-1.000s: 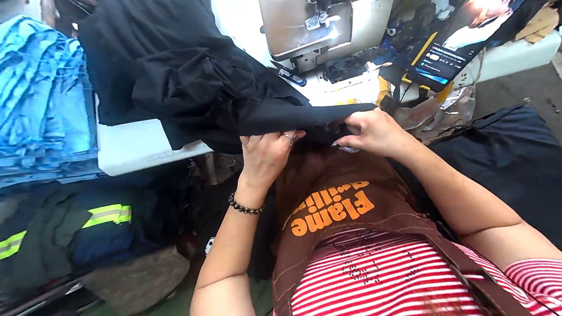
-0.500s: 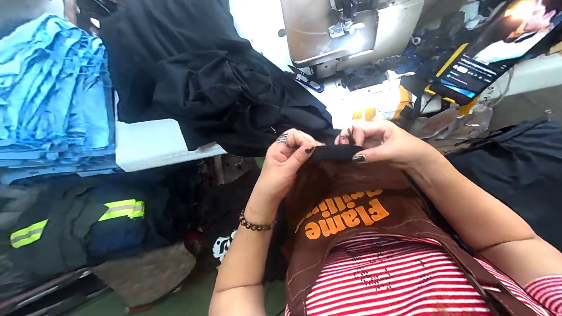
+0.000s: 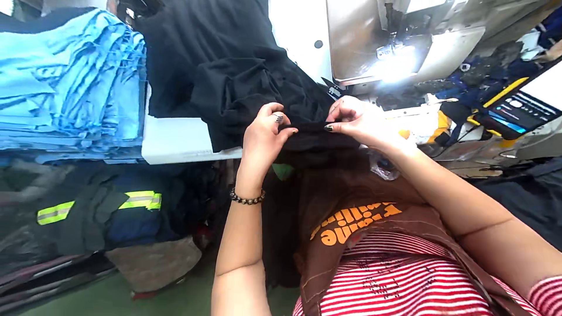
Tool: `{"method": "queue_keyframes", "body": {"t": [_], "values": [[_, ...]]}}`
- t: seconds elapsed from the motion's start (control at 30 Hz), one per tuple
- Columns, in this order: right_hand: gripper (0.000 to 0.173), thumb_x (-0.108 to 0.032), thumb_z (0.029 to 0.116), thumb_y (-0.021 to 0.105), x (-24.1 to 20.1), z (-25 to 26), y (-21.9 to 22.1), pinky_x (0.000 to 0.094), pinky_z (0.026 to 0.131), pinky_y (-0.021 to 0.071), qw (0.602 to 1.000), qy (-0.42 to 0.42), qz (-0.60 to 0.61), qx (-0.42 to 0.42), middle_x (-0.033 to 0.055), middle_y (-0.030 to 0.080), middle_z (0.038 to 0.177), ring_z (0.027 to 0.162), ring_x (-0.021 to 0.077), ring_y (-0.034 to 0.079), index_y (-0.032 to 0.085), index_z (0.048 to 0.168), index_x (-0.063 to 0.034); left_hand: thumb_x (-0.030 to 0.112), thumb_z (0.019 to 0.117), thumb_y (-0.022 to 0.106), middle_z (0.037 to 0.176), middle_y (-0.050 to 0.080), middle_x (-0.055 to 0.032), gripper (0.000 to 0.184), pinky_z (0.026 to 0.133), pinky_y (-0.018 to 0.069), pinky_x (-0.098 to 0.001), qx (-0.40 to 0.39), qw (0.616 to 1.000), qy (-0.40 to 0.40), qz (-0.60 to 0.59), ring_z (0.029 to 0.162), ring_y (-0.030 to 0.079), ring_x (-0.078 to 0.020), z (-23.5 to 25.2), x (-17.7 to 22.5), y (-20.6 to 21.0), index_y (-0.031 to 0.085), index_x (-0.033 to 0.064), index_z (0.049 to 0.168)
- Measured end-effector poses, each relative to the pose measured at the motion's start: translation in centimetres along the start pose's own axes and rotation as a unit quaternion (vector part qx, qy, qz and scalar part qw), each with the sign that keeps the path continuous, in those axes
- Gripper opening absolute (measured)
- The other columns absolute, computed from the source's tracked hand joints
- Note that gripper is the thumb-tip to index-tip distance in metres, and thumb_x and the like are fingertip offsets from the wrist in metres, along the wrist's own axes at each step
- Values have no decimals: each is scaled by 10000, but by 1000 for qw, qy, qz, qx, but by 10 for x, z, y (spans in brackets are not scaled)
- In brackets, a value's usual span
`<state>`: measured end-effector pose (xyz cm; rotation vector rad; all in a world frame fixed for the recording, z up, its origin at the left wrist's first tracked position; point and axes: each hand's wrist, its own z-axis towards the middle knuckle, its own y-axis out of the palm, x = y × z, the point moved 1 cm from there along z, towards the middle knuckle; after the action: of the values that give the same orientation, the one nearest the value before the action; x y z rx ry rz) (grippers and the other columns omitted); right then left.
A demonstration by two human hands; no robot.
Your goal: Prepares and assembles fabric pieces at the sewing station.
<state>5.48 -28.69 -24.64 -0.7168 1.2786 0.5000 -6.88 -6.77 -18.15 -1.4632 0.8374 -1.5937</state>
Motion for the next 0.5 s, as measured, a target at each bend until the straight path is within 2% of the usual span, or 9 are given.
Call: {"method": "queue_keyframes", "body": {"t": [0.07, 0.13, 0.23, 0.3, 0.37, 0.5], "values": [[75, -104, 889, 752, 8, 3, 3, 225, 856, 548, 999, 1, -23, -24, 76, 667, 1184, 1048, 81, 638, 719, 918, -44, 113, 884, 789, 1151, 689, -162, 136, 895, 555, -490, 3, 1000, 12, -8, 1025, 678, -302, 2, -6, 5, 722, 13, 947], [72, -96, 894, 745, 11, -2, 2, 219, 859, 547, 999, 8, -21, -40, 72, 669, 1183, 1061, 72, 639, 709, 919, -39, 87, 863, 801, 1086, 671, -149, 138, 858, 562, -428, 31, 998, 50, -26, 976, 667, -263, -5, -1, 3, 701, 18, 928], [98, -90, 887, 749, 5, -12, -2, 189, 781, 541, 999, -38, -5, -17, 71, 683, 1092, 929, 48, 642, 697, 933, -20, 17, 845, 787, 1079, 639, -160, 130, 835, 554, -327, 82, 986, 134, -55, 964, 643, -213, -20, 18, -5, 671, -5, 901], [103, -88, 887, 748, -5, -17, -6, 180, 772, 524, 996, -84, -10, -1, 76, 682, 1058, 895, 45, 626, 697, 928, -9, 3, 855, 759, 1071, 629, -154, 90, 860, 543, -281, 111, 977, 169, -70, 1000, 632, -188, -20, 30, -11, 674, -9, 881], [105, -86, 891, 744, -17, -23, -9, 173, 749, 516, 992, -117, -35, 19, 82, 672, 1019, 857, 45, 614, 701, 934, -1, -3, 864, 741, 1059, 628, -158, 74, 861, 539, -272, 139, 968, 199, -66, 1010, 632, -187, -18, 42, -18, 667, -11, 866], [107, -69, 881, 749, -41, -34, -15, 183, 714, 518, 984, -131, -83, 84, 82, 650, 953, 795, 65, 601, 698, 948, -3, -21, 860, 740, 1054, 636, -175, 84, 867, 539, -276, 168, 957, 232, -41, 1016, 637, -197, -17, 53, -26, 659, -29, 841]]}}
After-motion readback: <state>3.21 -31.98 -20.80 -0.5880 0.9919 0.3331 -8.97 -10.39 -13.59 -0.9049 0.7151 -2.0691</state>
